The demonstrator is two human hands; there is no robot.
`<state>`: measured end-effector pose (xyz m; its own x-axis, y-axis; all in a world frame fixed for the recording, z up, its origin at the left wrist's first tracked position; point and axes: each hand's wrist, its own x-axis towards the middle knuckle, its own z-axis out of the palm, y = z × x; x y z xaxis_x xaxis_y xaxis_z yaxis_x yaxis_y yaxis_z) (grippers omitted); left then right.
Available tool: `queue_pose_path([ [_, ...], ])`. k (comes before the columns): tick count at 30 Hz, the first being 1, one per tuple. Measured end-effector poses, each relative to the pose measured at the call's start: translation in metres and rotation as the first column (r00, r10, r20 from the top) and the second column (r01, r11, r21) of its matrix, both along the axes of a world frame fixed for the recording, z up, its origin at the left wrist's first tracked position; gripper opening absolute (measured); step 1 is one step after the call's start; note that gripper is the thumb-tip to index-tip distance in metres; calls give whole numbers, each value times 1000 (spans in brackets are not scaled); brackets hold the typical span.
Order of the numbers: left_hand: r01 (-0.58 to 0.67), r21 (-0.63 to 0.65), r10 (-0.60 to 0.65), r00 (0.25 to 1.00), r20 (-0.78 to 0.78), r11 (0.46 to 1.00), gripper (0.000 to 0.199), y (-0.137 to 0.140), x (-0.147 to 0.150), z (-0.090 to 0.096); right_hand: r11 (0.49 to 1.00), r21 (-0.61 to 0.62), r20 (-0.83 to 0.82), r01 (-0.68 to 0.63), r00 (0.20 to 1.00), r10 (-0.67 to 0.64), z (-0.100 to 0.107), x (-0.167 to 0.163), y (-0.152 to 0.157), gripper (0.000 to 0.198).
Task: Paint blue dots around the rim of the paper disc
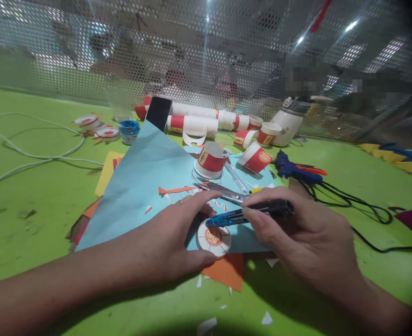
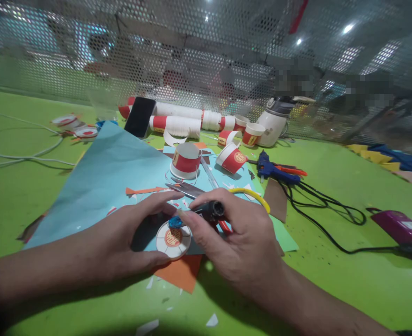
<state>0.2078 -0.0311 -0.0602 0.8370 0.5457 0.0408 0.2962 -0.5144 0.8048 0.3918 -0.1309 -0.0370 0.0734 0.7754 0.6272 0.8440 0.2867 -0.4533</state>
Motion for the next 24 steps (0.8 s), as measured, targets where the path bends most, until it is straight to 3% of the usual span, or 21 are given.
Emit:
queue_pose_path([
  [6, 53, -33, -52, 998, 31, 998, 78, -1, -2, 2, 1000, 10, -31, -19, 999, 19, -1, 1, -1, 4],
  [12, 7, -46, -6, 1000, 25, 999, 88, -1, -2, -2, 1000, 0, -59, -22, 998, 22, -2, 2, -2, 5],
  [19, -19, -78, 18, 1000, -16, 997, 85, -2, 0, 1, 989, 73, -71, 129, 990, -124, 10, 5, -10, 9],
  [24, -27, -88, 24, 999, -44, 996, 87, -2, 1, 4, 997, 45, -79, 57, 995, -53, 8, 4, -10, 8],
])
